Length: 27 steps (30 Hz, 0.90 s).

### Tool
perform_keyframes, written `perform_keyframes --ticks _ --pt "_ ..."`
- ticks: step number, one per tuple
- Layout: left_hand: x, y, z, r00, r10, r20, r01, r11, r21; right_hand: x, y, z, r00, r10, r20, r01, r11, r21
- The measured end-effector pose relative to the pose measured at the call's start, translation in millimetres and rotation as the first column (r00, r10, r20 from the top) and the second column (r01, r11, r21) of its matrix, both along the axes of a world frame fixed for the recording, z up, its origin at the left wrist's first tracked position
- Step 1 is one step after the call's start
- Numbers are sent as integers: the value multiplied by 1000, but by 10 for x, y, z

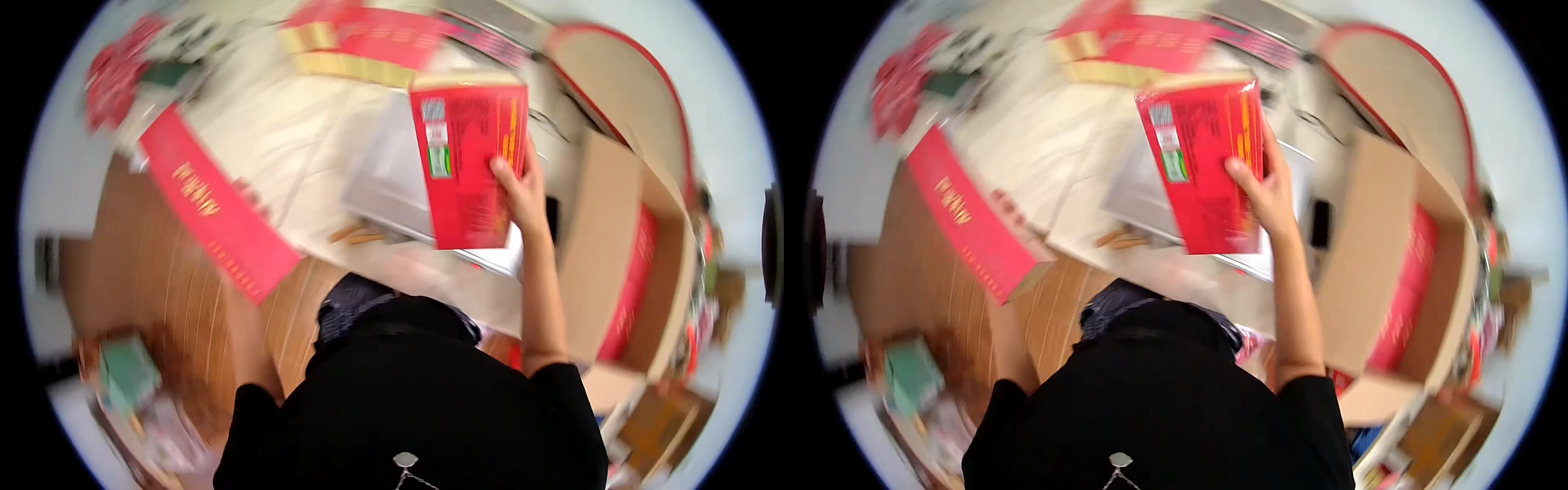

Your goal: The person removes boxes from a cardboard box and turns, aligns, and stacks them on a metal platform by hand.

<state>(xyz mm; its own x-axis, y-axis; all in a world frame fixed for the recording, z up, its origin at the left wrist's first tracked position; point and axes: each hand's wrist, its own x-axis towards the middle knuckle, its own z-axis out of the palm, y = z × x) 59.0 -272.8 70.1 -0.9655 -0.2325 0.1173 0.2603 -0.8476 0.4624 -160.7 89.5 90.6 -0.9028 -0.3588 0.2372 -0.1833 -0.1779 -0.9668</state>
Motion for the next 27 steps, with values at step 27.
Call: perform_keyframes --ticks 27 --pt "-47 -213 89 480 752 451 -642 652 -403 83 -875 -463 657 557 -508 6 670 742"
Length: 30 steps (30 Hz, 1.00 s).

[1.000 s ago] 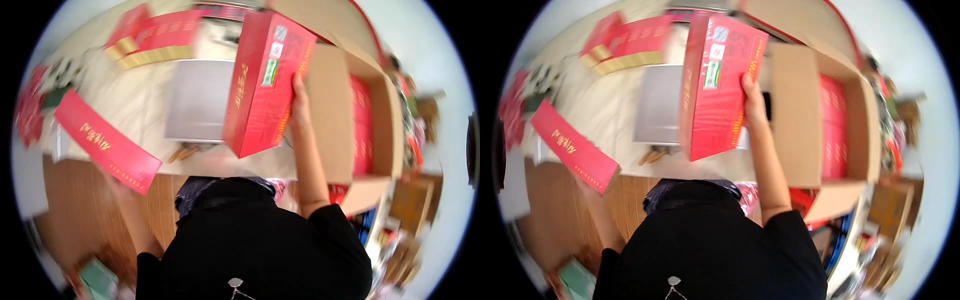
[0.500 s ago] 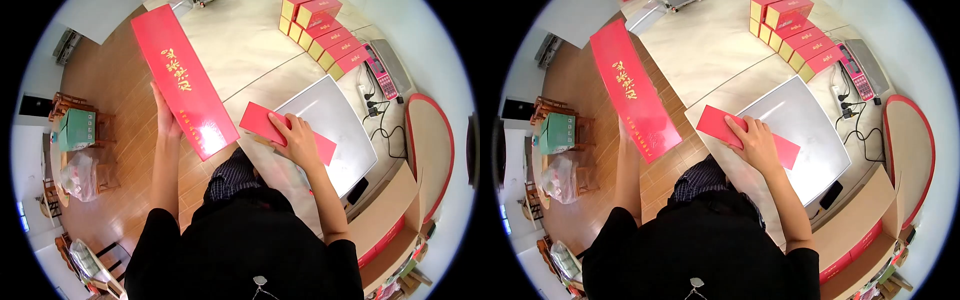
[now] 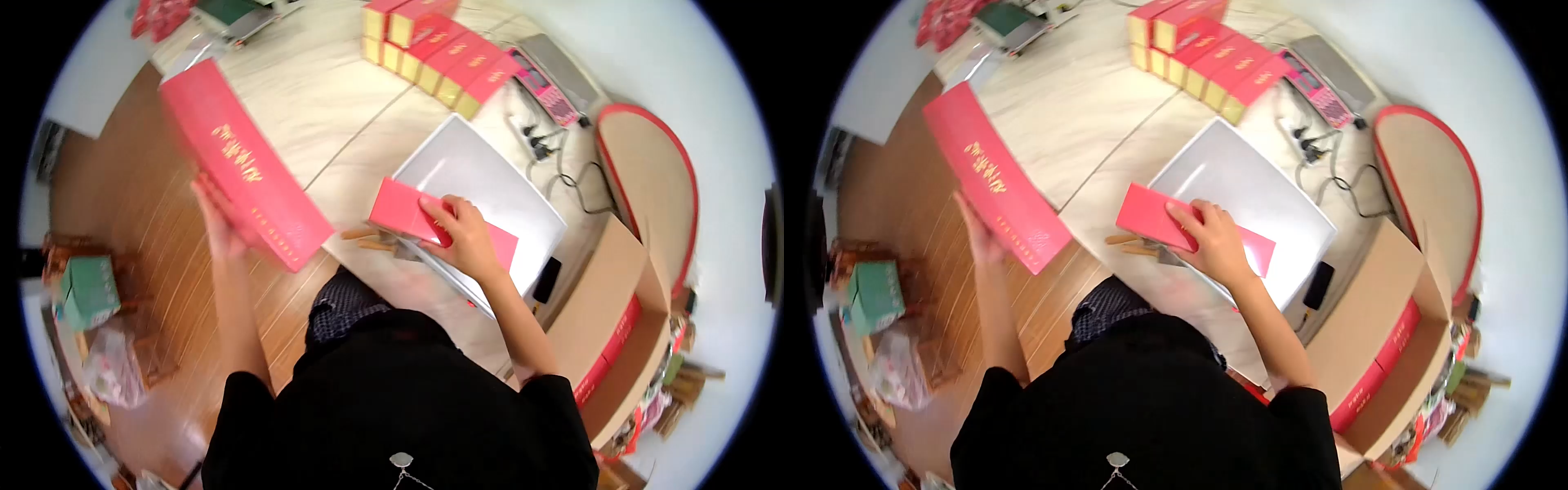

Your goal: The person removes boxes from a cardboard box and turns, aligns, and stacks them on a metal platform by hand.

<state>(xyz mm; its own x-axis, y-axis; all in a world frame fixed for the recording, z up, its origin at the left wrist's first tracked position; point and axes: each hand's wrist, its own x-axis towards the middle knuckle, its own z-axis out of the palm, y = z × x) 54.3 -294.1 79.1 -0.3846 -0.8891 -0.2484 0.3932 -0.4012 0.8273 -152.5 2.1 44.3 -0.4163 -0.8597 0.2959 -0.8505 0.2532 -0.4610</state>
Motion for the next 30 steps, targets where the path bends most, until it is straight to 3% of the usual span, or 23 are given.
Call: perform_keyframes --ticks 2,3,4,5,7,8,10,11,13,14,15,16,17,19,22,24,25,27,28,29,30 --pt "-5 -161 -174 999 -26 27 27 999 -19 -211 246 171 971 -161 180 191 967 -166" --pt "27 -271 -301 994 -94 54 94 995 17 -329 440 206 787 -205 582 387 899 -206" --pt "40 -344 -407 982 -171 79 167 985 50 -360 532 498 553 -12 833 505 800 -324" --pt "18 -349 -473 967 -218 134 215 976 39 -389 627 738 366 181 913 612 692 -383" --pt "-24 -311 -580 939 -159 306 208 969 -134 -391 934 861 -30 498 867 817 512 -266" --pt "-83 -287 -668 897 -113 427 212 958 -192 -440 1029 841 18 482 876 846 460 -271" --pt "-165 -365 -1056 792 -28 610 348 841 -414 -612 1149 637 -173 814 555 799 445 -403" --pt "-211 -451 -1318 800 -79 594 389 824 -413 -622 1204 607 -272 900 342 770 417 -484" --pt "-334 -566 -1727 774 80 628 493 546 -677 -457 1218 757 -65 896 440 716 349 -604" --pt "-423 -466 -1622 785 49 618 504 530 -682 -313 1197 859 277 664 694 769 280 -575" --pt "-459 -304 -1455 620 162 767 648 445 -618 -314 1220 841 304 656 691 772 256 -582" --pt "-477 -181 -1328 427 301 853 770 375 -517 -296 1243 790 242 692 680 815 235 -530" --pt "-507 -139 -1330 434 293 852 776 359 -519 -282 1265 727 175 727 664 854 223 -469" --pt "-571 -54 -1424 288 394 873 879 253 -404 -169 1274 806 239 718 654 831 198 -521" --pt "-556 -45 -1712 331 426 842 885 170 -434 -136 1208 908 207 724 658 830 226 -509" --pt "-590 94 -1687 281 479 831 893 187 -410 -130 1266 910 -31 891 454 806 291 -515" --pt "-608 144 -1717 292 469 834 887 194 -419 -146 1331 871 -27 885 466 799 299 -522" --pt "-557 165 -1779 292 499 816 887 179 -426 -208 1380 774 -141 608 782 887 427 -172" --pt "-570 178 -1809 276 508 816 880 207 -427 -155 1308 933 -154 350 924 859 509 -50" --pt "-510 149 -1847 287 516 807 872 207 -443 -328 1275 687 54 33 998 628 776 -60" --pt "-543 142 -1872 321 513 796 869 174 -464 -425 1201 544 170 -126 977 479 877 30"
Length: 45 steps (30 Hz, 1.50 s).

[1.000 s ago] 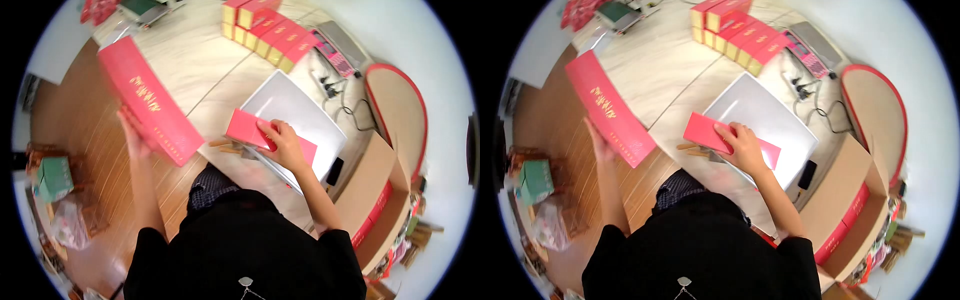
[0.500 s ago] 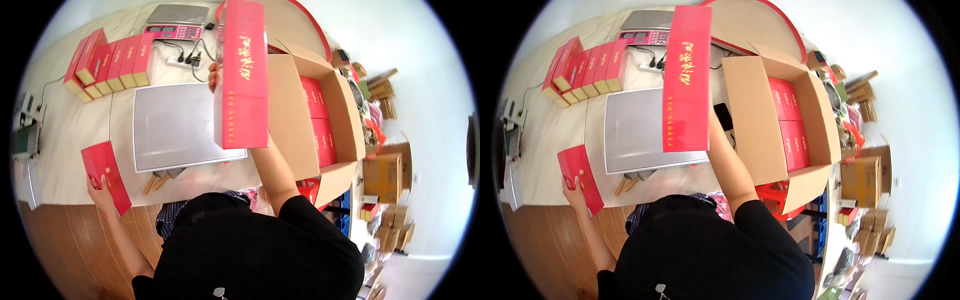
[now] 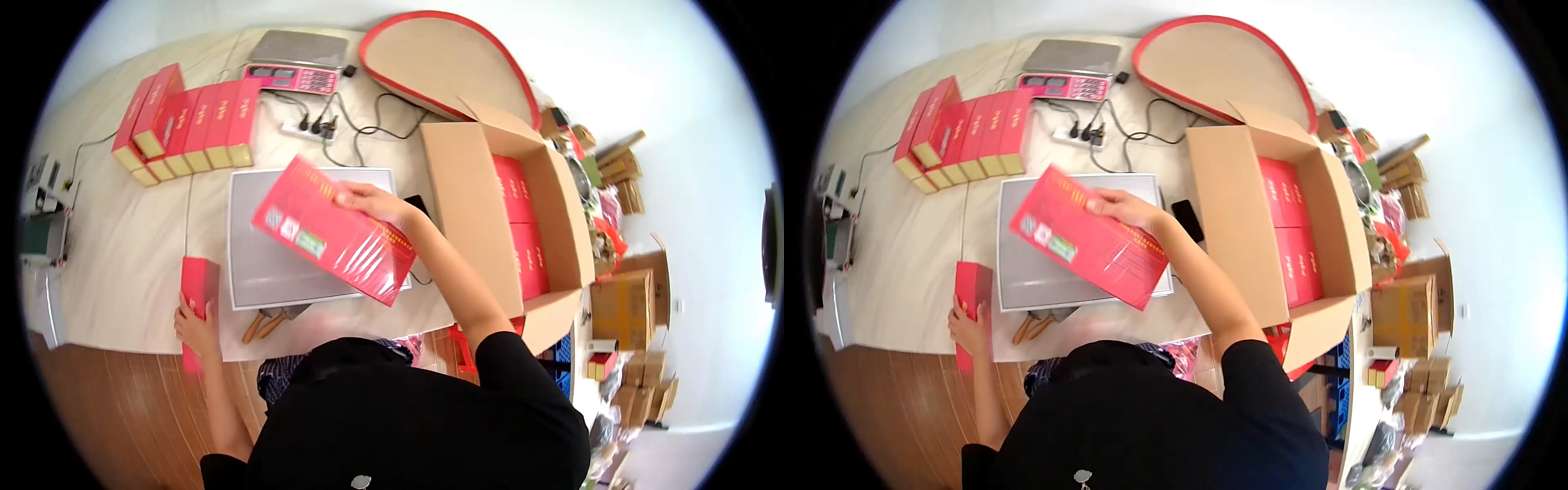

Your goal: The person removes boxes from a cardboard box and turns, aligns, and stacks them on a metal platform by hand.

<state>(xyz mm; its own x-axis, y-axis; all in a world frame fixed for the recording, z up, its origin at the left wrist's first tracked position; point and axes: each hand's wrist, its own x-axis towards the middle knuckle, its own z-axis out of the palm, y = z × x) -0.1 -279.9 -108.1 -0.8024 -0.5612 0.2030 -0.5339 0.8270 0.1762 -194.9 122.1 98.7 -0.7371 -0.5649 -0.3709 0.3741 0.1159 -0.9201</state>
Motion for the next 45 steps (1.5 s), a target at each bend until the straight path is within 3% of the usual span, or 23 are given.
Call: perform_keyframes --ticks 2,3,6,9,11,13,15,17,20,27,33,38,41,43,45 --pt "-4 32 69 999 24 21 -24 1000 -1 -72 -201 -141 942 325 -88 -282 905 317" --pt "-13 52 94 999 20 30 -20 1000 8 -91 -299 -256 883 436 -176 -333 845 419" --pt "-34 78 125 999 12 31 -12 1000 13 -96 -485 -477 817 549 -175 -417 773 478" --pt "-37 111 144 1000 11 13 -11 1000 7 -62 -490 -571 786 545 -291 -346 778 524" --pt "-58 144 196 999 30 26 -31 999 18 132 -467 -624 519 600 -608 -68 739 670" --pt "-70 143 186 999 19 26 -19 1000 9 388 -374 -672 485 643 -593 -22 687 727" --pt "-103 126 168 999 31 37 -31 999 4 490 -298 -742 400 744 -536 110 541 834" --pt "-101 166 164 998 26 57 -27 1000 3 502 -267 -819 442 688 -575 93 602 793" --pt "-142 160 193 998 27 65 -26 999 -20 443 -350 -753 390 627 -675 113 695 710" --pt "-139 151 123 997 39 70 -37 999 -25 -307 -447 -877 355 578 -735 143 744 653" --pt "-157 171 170 997 49 54 -49 999 3 -917 -543 -1018 245 565 -788 234 754 614" --pt "-91 126 184 999 5 -32 -2 997 83 -604 -395 -999 300 563 -770 277 721 635" --pt "-67 70 150 984 -9 -180 41 984 172 -147 -148 -918 337 596 -729 253 688 680" --pt "-27 70 173 953 24 -302 83 938 336 154 -41 -858 353 599 -719 238 686 688" --pt "1 62 215 942 40 -332 92 923 374 440 71 -823 379 583 -719 213 701 681"
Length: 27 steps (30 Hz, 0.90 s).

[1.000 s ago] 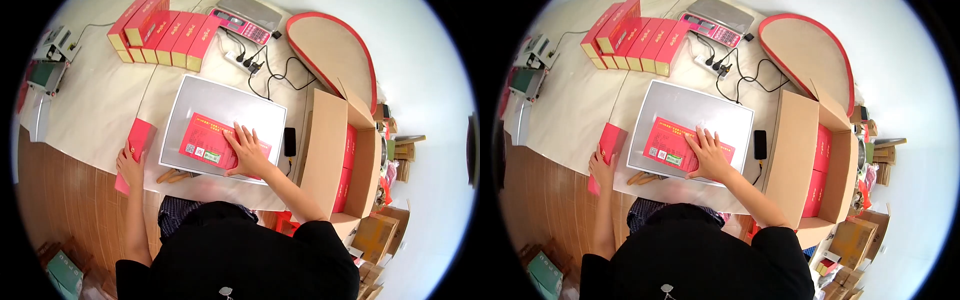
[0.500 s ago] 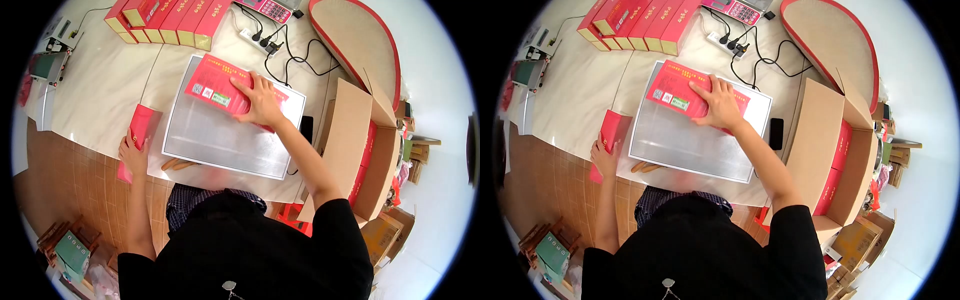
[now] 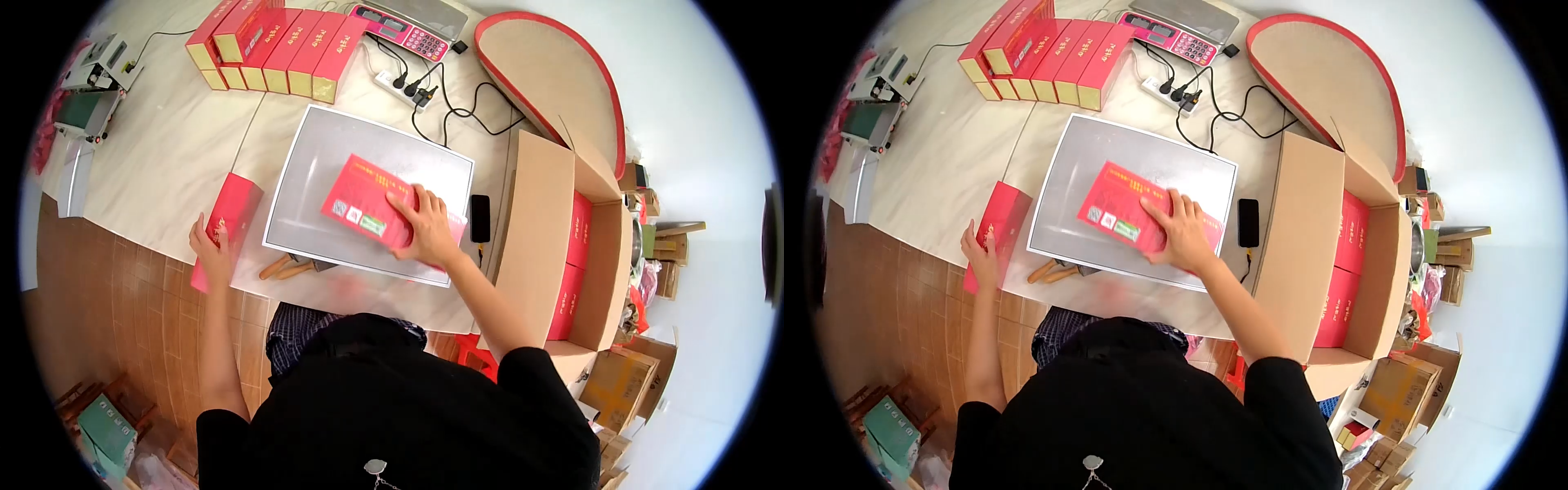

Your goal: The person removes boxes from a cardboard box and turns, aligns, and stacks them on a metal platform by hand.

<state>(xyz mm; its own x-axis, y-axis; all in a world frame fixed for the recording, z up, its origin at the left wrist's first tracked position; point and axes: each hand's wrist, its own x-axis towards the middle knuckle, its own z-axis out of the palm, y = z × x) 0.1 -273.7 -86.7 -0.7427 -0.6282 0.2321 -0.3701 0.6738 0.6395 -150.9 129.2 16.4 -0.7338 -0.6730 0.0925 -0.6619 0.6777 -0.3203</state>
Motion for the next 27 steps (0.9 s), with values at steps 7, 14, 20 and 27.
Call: perform_keyframes --ticks 7,14,20,27 --pt "-34 176 304 981 -26 -192 52 990 130 926 353 205 972 -86 220 84 996 17" --pt "-225 1337 829 895 -192 -402 424 647 634 993 905 127 -78 343 936 887 452 -92" --pt "-290 2077 1403 731 -464 -501 566 3 824 1074 101 128 106 725 681 978 47 -202" --pt "-508 1892 1581 811 -444 -381 471 108 876 912 -319 381 86 781 618 975 62 -214"
